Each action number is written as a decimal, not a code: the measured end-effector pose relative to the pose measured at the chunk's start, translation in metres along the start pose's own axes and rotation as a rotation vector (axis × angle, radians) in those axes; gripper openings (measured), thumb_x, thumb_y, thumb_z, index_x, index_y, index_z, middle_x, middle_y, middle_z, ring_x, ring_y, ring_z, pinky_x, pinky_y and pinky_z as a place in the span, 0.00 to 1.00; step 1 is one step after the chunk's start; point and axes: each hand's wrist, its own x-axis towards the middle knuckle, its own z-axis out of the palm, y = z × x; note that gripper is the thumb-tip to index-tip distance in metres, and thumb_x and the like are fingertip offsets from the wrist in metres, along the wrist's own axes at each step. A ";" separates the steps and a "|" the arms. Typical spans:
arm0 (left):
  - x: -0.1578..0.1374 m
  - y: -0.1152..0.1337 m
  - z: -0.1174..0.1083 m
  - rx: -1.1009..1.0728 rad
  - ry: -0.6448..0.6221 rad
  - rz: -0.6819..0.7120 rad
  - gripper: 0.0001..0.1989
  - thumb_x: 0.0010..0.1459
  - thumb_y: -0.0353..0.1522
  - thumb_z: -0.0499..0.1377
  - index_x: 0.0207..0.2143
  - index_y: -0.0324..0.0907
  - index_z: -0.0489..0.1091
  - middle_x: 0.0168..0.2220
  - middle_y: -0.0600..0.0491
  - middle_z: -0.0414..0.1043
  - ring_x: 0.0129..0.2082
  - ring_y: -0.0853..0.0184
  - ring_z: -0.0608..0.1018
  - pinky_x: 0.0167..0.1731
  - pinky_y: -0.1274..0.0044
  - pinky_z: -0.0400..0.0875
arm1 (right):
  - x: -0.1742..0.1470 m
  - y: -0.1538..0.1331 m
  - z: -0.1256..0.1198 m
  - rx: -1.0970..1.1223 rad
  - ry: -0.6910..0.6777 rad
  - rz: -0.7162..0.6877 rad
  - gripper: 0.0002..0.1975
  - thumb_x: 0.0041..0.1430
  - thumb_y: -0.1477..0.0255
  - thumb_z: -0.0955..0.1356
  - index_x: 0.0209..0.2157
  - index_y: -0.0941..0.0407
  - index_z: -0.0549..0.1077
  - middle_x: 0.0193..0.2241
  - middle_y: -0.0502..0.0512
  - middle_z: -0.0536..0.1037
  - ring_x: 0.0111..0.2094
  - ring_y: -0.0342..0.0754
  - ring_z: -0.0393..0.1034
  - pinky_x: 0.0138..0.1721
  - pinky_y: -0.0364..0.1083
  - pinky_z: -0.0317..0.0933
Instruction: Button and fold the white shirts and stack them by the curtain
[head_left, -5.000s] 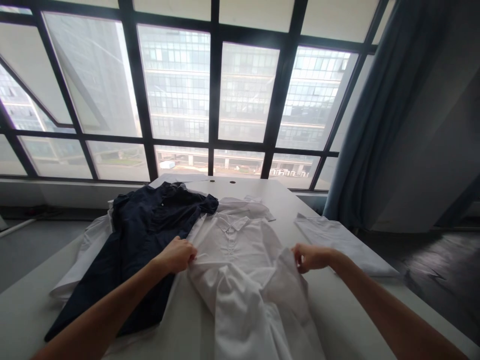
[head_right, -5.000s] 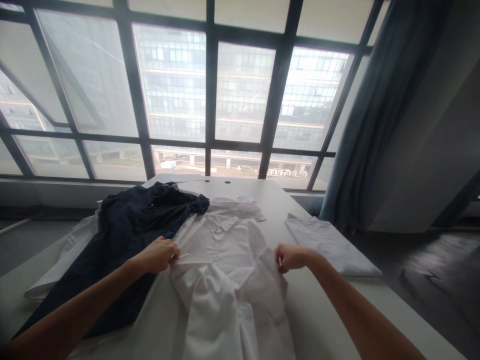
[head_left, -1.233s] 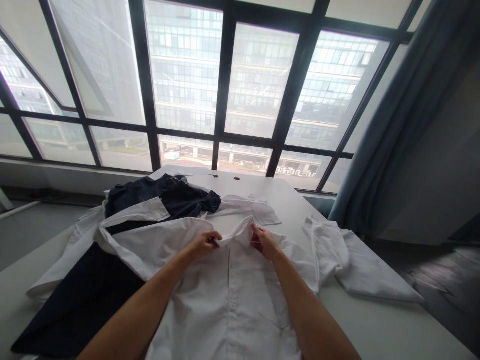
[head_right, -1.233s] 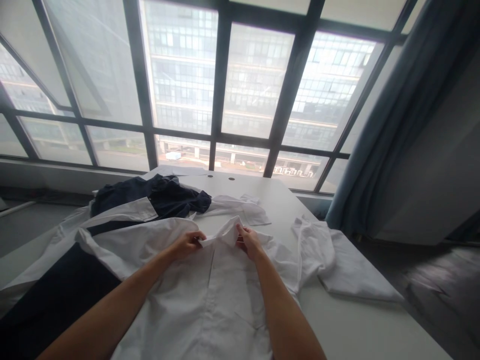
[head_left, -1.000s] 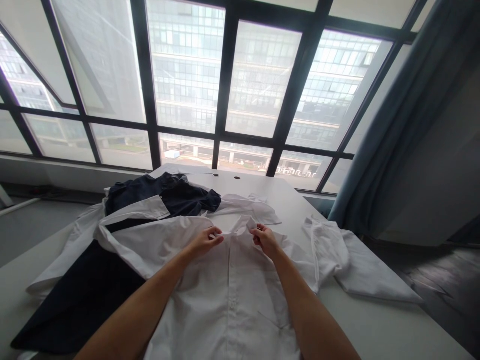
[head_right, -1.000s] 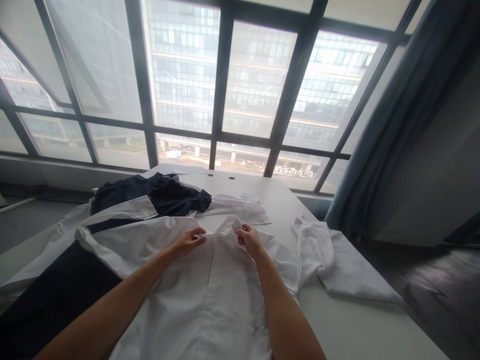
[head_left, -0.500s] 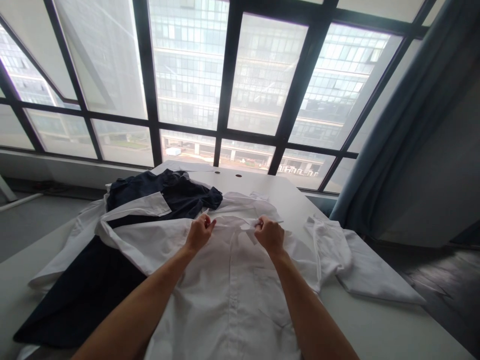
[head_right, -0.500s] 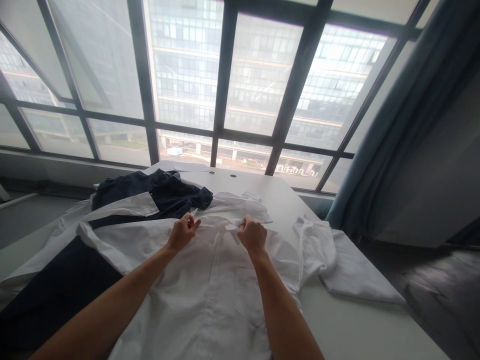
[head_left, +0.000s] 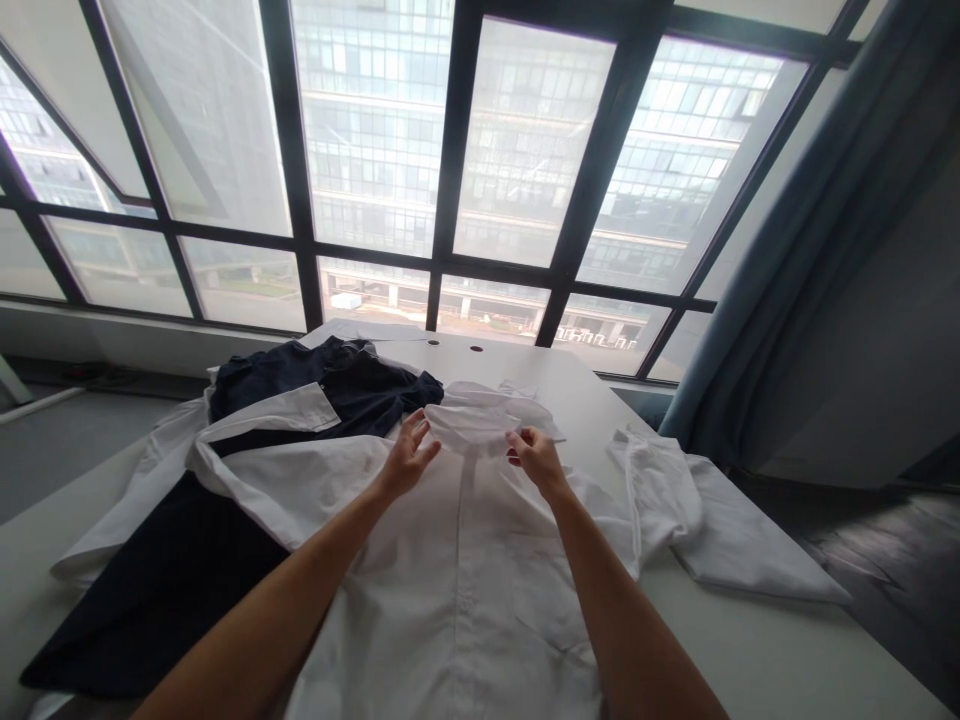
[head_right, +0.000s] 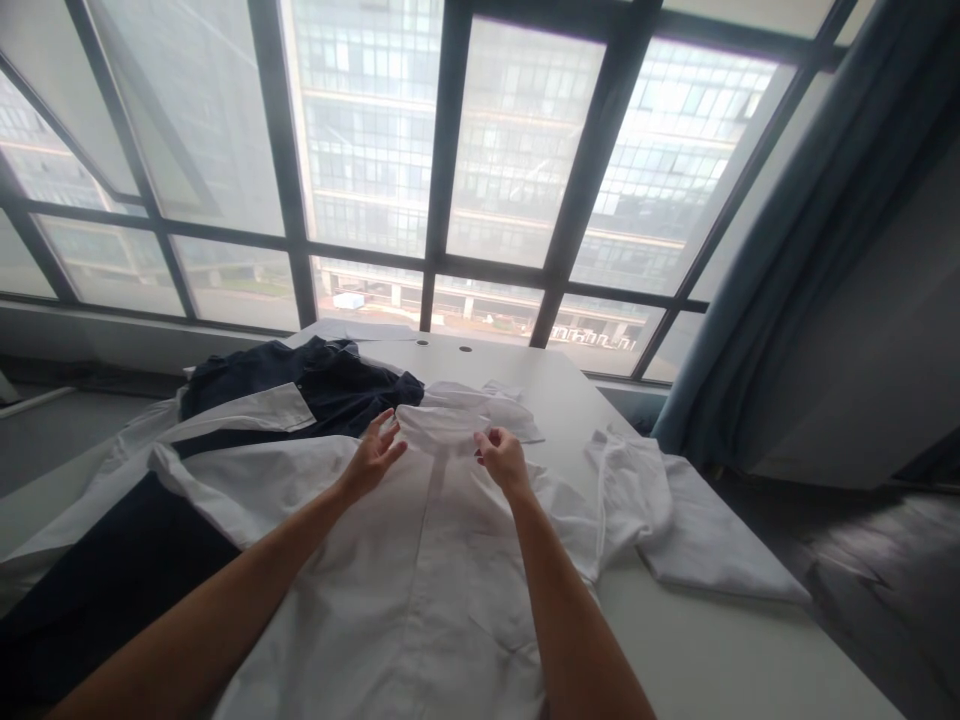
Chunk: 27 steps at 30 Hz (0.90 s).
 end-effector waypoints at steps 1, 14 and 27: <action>-0.002 -0.003 0.002 0.059 -0.057 0.035 0.38 0.57 0.41 0.61 0.65 0.40 0.52 0.63 0.37 0.62 0.62 0.54 0.67 0.56 0.64 0.66 | -0.001 0.001 0.004 0.073 -0.061 -0.005 0.13 0.56 0.61 0.68 0.32 0.57 0.74 0.27 0.55 0.79 0.28 0.47 0.75 0.24 0.40 0.63; -0.020 0.006 0.007 0.398 -0.306 0.216 0.33 0.53 0.28 0.61 0.62 0.44 0.61 0.59 0.44 0.68 0.59 0.57 0.69 0.61 0.62 0.62 | -0.057 -0.006 0.044 -0.461 -0.845 0.134 0.20 0.51 0.65 0.73 0.11 0.55 0.68 0.07 0.56 0.67 0.10 0.46 0.63 0.11 0.42 0.56; -0.034 0.037 0.025 0.988 -0.290 0.057 0.18 0.54 0.36 0.64 0.46 0.39 0.72 0.52 0.37 0.71 0.58 0.45 0.67 0.58 0.55 0.56 | -0.046 -0.001 0.031 -0.579 -0.231 -0.278 0.07 0.56 0.72 0.68 0.25 0.56 0.74 0.26 0.59 0.79 0.31 0.50 0.73 0.33 0.43 0.59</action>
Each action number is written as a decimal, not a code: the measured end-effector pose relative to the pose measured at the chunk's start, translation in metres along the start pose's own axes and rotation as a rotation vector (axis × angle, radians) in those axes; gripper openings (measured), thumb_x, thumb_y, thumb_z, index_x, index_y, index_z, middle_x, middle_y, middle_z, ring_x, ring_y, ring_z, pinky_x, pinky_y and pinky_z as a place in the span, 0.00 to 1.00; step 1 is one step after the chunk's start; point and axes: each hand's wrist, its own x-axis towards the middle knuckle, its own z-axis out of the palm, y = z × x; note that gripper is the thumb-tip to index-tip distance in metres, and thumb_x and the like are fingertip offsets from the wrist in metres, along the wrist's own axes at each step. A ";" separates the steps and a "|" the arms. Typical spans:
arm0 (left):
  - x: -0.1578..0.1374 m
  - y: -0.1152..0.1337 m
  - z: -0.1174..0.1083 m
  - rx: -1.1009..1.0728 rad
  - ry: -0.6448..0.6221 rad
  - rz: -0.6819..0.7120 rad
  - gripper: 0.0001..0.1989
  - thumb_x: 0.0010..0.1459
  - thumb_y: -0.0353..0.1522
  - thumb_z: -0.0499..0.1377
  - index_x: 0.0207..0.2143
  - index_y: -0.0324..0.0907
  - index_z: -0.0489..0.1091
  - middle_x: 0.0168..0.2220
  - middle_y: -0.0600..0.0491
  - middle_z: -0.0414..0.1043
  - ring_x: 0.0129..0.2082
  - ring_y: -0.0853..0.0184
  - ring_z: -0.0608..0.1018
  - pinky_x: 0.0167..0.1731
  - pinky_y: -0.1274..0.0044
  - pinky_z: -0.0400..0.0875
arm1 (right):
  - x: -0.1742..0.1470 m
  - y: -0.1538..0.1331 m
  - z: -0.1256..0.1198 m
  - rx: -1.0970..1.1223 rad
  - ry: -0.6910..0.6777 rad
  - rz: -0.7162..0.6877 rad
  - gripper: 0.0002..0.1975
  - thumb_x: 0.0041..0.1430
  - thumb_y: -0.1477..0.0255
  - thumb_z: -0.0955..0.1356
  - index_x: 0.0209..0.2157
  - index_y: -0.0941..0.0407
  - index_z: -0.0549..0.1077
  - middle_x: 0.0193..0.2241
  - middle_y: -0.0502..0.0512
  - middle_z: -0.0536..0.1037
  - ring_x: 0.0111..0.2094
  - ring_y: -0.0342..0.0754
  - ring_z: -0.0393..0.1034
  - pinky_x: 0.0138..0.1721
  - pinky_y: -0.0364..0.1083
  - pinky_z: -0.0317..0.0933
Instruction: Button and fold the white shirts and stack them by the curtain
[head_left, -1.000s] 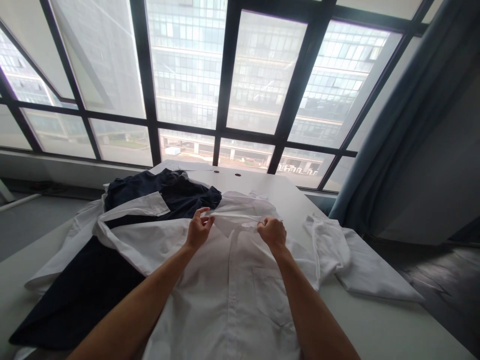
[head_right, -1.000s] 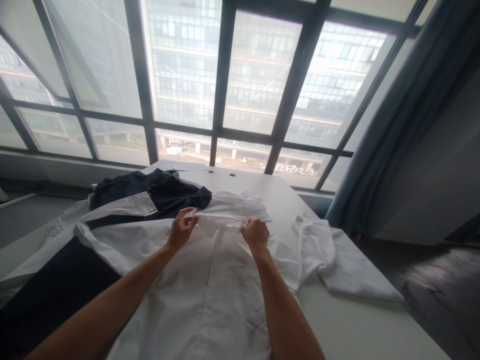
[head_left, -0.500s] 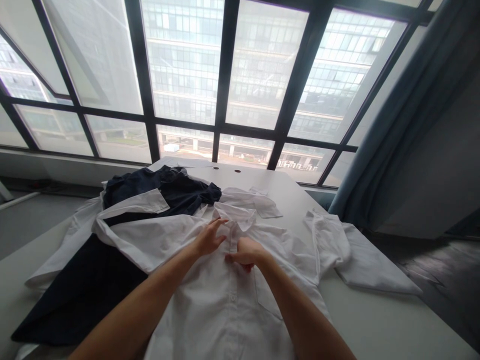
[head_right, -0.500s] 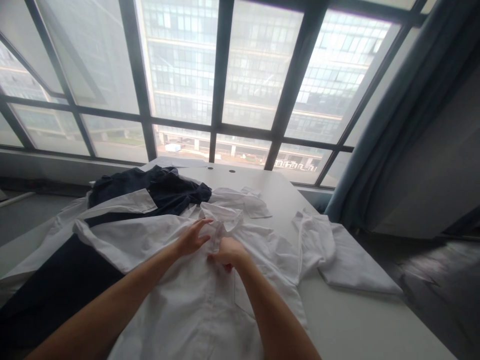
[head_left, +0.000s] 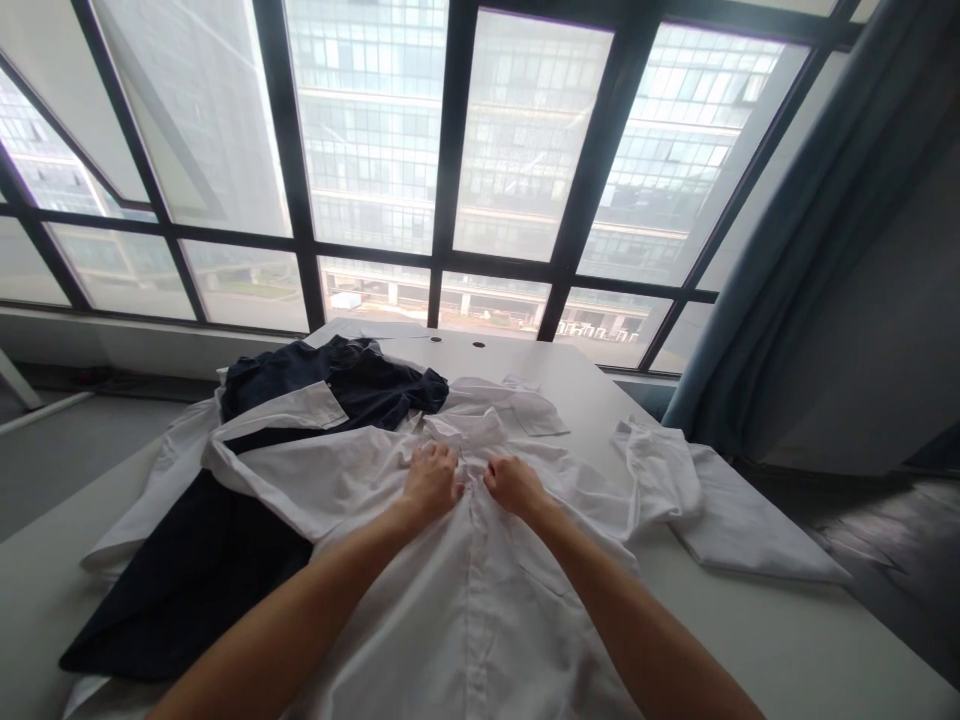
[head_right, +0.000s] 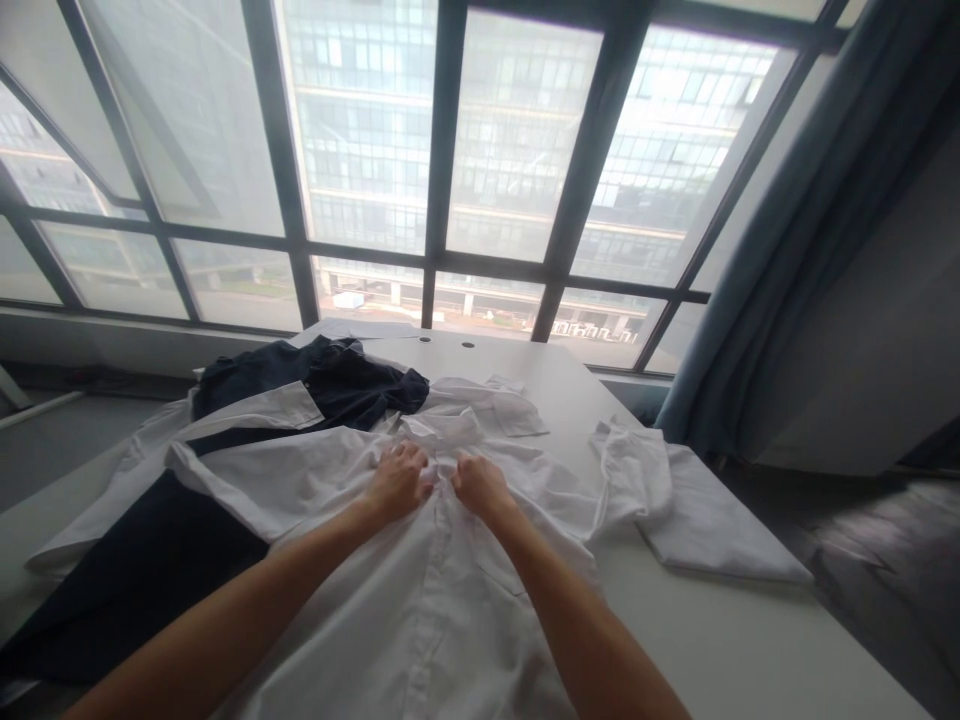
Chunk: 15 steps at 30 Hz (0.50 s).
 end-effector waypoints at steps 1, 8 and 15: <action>-0.004 0.006 -0.003 0.013 -0.034 0.026 0.12 0.56 0.35 0.62 0.41 0.40 0.74 0.47 0.39 0.73 0.54 0.48 0.71 0.54 0.59 0.61 | -0.002 0.001 0.003 0.016 -0.020 0.011 0.09 0.57 0.71 0.68 0.24 0.55 0.74 0.25 0.59 0.78 0.30 0.50 0.73 0.32 0.43 0.59; -0.027 0.015 -0.007 -0.104 -0.106 0.024 0.09 0.60 0.32 0.55 0.34 0.41 0.75 0.37 0.44 0.76 0.38 0.58 0.77 0.40 0.72 0.67 | -0.019 -0.009 0.026 0.141 -0.054 0.039 0.15 0.55 0.64 0.68 0.19 0.55 0.69 0.18 0.54 0.74 0.22 0.45 0.66 0.25 0.42 0.51; -0.028 0.013 -0.007 -0.334 -0.106 -0.046 0.16 0.60 0.43 0.57 0.32 0.42 0.79 0.32 0.48 0.79 0.31 0.63 0.77 0.33 0.76 0.65 | -0.025 0.002 0.022 0.631 -0.242 0.126 0.11 0.56 0.67 0.65 0.22 0.55 0.68 0.14 0.46 0.68 0.15 0.40 0.61 0.18 0.39 0.50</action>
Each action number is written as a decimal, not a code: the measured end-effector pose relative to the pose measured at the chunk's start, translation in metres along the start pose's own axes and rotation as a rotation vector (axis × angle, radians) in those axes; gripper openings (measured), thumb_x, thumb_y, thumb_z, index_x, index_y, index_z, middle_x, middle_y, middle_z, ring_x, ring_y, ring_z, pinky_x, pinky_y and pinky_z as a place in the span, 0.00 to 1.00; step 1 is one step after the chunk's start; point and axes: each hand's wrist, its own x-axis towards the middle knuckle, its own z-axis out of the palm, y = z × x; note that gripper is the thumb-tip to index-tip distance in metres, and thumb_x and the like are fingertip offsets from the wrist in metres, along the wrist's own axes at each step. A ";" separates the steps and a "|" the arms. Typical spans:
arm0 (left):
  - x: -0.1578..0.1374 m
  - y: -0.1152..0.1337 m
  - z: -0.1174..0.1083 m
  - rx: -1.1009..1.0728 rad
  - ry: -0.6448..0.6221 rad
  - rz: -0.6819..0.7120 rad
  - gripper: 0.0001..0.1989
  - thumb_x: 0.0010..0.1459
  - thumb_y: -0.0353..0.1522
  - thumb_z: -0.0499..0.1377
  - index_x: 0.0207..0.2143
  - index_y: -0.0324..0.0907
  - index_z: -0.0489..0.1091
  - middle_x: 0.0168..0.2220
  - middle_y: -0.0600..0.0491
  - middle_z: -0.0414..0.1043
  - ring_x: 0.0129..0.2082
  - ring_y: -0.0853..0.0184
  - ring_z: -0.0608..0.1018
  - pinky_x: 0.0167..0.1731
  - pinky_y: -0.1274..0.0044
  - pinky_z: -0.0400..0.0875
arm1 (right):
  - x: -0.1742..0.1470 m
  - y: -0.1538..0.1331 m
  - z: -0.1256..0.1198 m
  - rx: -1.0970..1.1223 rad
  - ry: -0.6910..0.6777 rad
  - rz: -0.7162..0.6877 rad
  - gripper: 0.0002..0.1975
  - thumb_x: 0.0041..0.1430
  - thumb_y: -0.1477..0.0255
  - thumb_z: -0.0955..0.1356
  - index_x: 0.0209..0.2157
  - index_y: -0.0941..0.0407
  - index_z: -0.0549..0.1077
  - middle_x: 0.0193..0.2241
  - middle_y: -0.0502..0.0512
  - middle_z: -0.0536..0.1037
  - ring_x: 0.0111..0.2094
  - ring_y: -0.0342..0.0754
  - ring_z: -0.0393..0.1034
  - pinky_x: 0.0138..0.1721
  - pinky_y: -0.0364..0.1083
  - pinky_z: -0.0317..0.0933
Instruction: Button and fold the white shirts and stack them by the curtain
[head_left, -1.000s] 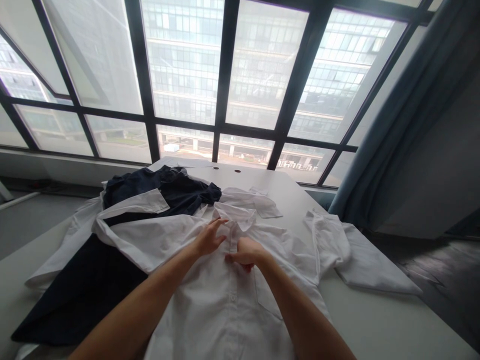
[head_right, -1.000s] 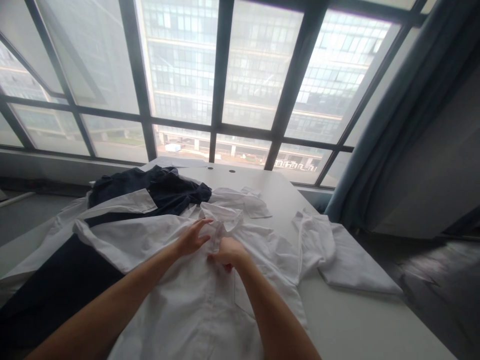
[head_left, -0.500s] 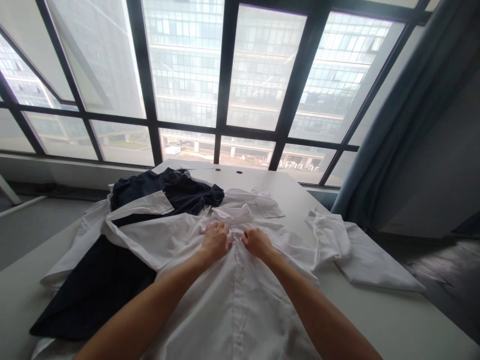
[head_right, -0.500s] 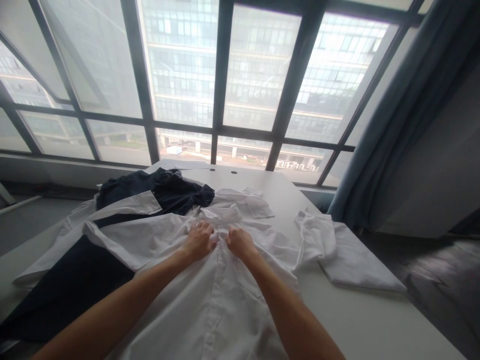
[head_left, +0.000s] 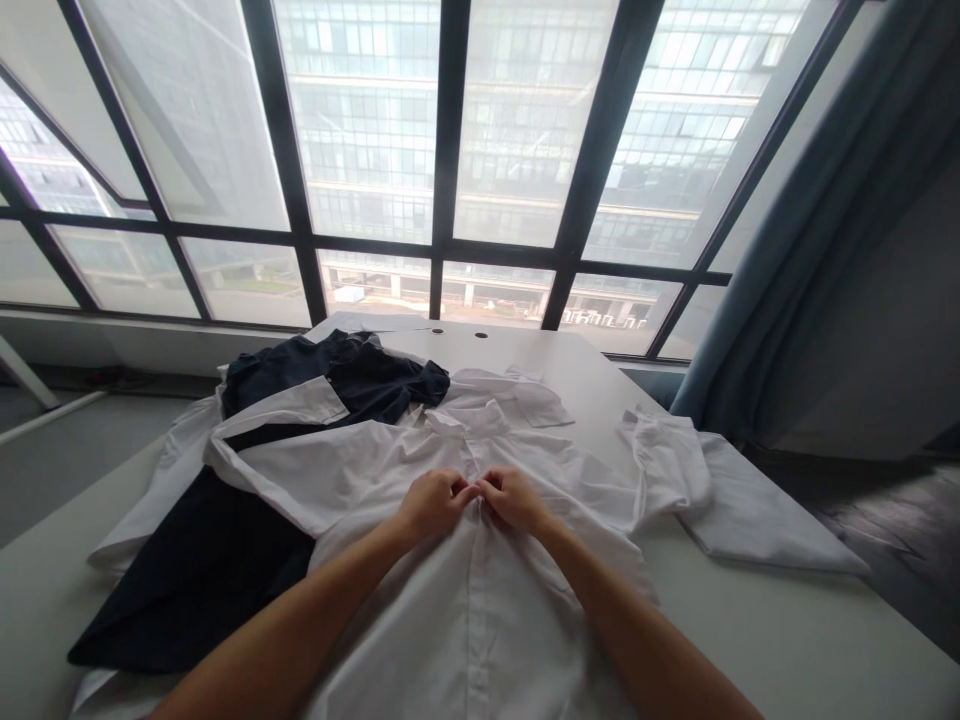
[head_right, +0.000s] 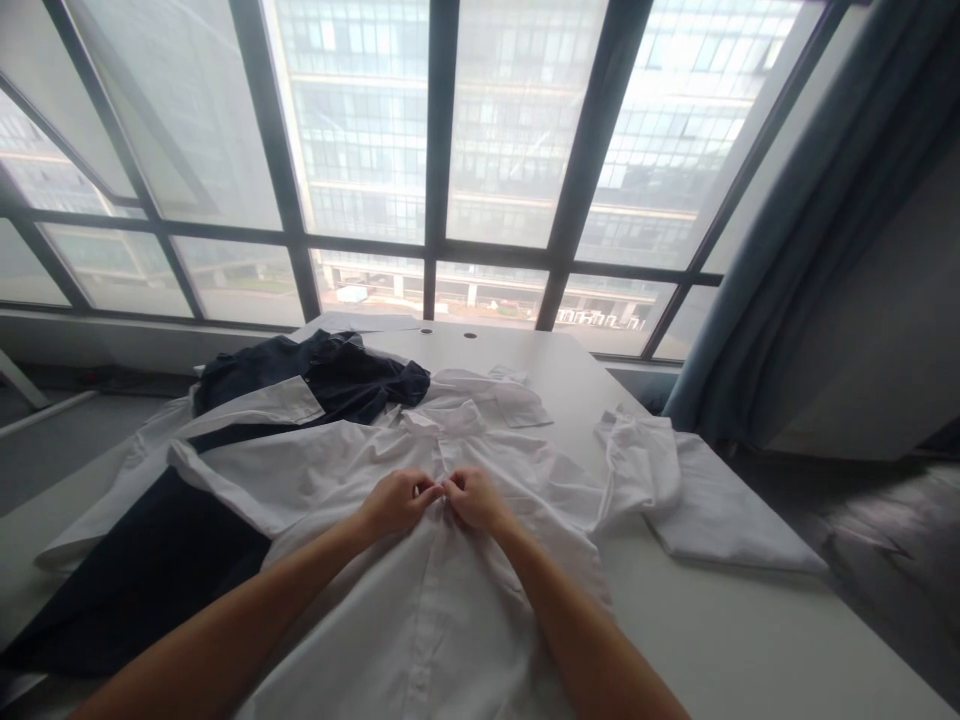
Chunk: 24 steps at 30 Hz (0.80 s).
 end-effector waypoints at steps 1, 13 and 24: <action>0.000 -0.001 0.000 -0.029 -0.011 -0.007 0.16 0.59 0.43 0.59 0.32 0.42 0.79 0.32 0.49 0.79 0.30 0.63 0.77 0.32 0.76 0.65 | -0.001 0.000 -0.001 0.088 -0.033 0.036 0.11 0.56 0.65 0.66 0.23 0.55 0.69 0.14 0.45 0.68 0.14 0.40 0.61 0.16 0.39 0.50; -0.001 0.000 0.008 0.036 0.039 0.016 0.09 0.56 0.33 0.59 0.31 0.41 0.79 0.31 0.50 0.80 0.31 0.63 0.77 0.33 0.77 0.65 | -0.004 -0.007 0.008 -0.019 0.018 -0.026 0.13 0.56 0.67 0.66 0.19 0.55 0.66 0.11 0.44 0.66 0.12 0.39 0.61 0.16 0.38 0.48; 0.000 -0.003 0.011 -0.114 0.085 -0.008 0.10 0.56 0.35 0.57 0.31 0.42 0.78 0.29 0.52 0.78 0.29 0.66 0.75 0.32 0.77 0.64 | 0.000 0.004 -0.004 0.149 -0.128 0.029 0.09 0.54 0.68 0.63 0.23 0.55 0.64 0.15 0.44 0.67 0.12 0.39 0.60 0.14 0.38 0.50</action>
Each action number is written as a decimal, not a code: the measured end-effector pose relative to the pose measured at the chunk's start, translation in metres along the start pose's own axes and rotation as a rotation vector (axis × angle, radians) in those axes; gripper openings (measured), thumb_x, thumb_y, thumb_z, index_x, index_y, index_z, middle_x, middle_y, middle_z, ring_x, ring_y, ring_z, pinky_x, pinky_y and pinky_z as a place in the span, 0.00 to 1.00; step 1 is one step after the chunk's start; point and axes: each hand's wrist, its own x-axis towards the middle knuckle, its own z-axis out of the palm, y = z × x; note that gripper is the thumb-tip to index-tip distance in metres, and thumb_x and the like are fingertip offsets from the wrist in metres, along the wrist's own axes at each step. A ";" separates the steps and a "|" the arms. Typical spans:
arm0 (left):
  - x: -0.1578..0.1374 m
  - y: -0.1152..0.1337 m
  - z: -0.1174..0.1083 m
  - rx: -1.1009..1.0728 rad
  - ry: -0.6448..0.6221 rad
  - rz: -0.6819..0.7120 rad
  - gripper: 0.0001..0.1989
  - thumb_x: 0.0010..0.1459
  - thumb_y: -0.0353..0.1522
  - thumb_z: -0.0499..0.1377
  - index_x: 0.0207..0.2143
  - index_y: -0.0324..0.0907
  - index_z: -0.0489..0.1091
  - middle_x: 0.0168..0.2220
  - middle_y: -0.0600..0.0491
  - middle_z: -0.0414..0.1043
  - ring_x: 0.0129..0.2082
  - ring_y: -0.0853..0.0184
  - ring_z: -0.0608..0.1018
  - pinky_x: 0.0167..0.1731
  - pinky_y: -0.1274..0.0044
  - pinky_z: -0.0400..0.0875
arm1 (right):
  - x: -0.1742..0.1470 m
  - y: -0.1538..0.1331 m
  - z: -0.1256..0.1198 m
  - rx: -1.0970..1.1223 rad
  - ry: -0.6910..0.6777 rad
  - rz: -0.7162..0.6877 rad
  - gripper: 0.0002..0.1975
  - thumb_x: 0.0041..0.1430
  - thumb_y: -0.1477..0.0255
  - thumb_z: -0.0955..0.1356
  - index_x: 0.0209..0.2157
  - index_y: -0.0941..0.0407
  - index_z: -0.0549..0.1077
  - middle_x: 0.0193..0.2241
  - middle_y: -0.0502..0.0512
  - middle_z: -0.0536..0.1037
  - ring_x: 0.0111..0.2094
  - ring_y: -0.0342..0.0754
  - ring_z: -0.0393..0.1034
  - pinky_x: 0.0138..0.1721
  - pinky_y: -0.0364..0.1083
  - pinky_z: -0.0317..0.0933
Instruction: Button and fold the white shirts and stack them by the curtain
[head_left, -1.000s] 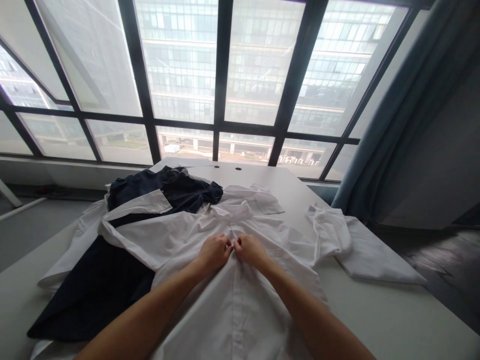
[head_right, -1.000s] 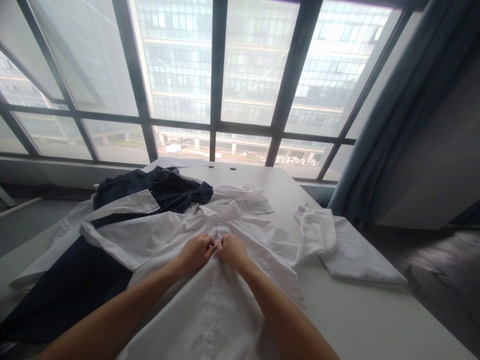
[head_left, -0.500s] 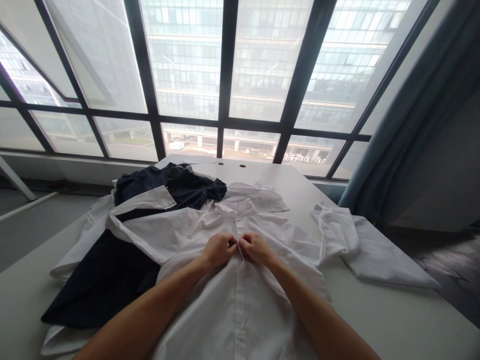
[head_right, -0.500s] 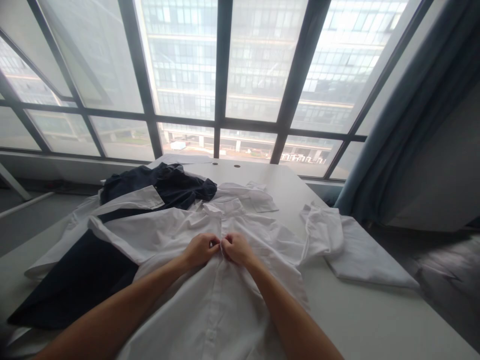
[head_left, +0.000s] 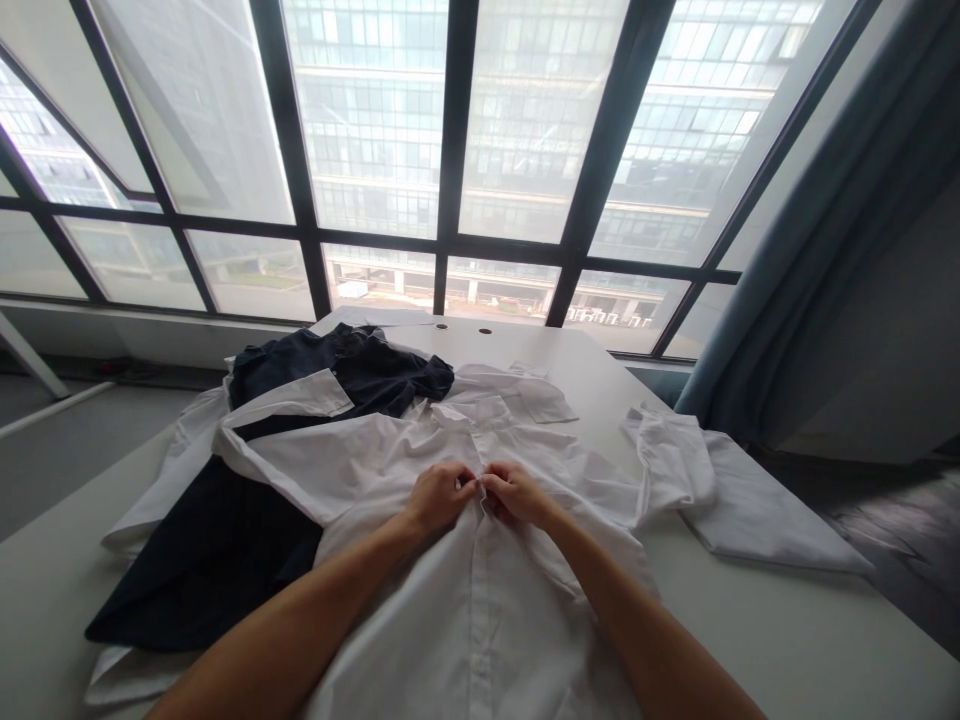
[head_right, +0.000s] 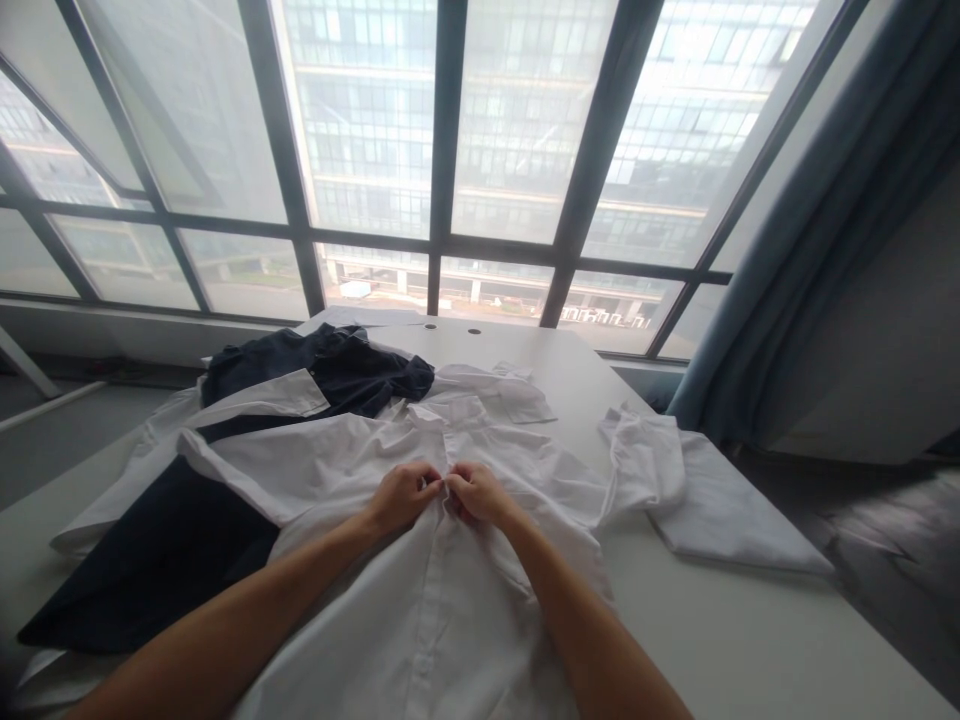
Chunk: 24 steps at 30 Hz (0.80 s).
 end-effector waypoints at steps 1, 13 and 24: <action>0.000 -0.001 0.001 -0.050 0.005 0.007 0.10 0.55 0.35 0.57 0.31 0.42 0.78 0.28 0.53 0.77 0.28 0.67 0.74 0.31 0.78 0.64 | 0.001 0.002 -0.001 -0.015 -0.012 -0.001 0.08 0.55 0.68 0.63 0.23 0.54 0.64 0.15 0.43 0.67 0.12 0.40 0.60 0.14 0.39 0.50; 0.006 -0.015 0.001 -0.292 0.089 -0.025 0.10 0.55 0.36 0.55 0.28 0.39 0.71 0.22 0.57 0.69 0.23 0.71 0.70 0.27 0.80 0.62 | -0.016 -0.023 0.001 -0.627 0.285 -0.063 0.18 0.60 0.66 0.63 0.18 0.56 0.66 0.16 0.50 0.70 0.20 0.41 0.60 0.24 0.41 0.49; -0.014 0.009 -0.015 -0.038 -0.012 -0.002 0.12 0.57 0.39 0.56 0.30 0.39 0.70 0.26 0.54 0.73 0.26 0.68 0.72 0.28 0.78 0.61 | -0.075 -0.043 0.025 -0.540 -0.111 0.134 0.14 0.54 0.72 0.64 0.15 0.55 0.65 0.10 0.47 0.67 0.14 0.41 0.65 0.19 0.39 0.55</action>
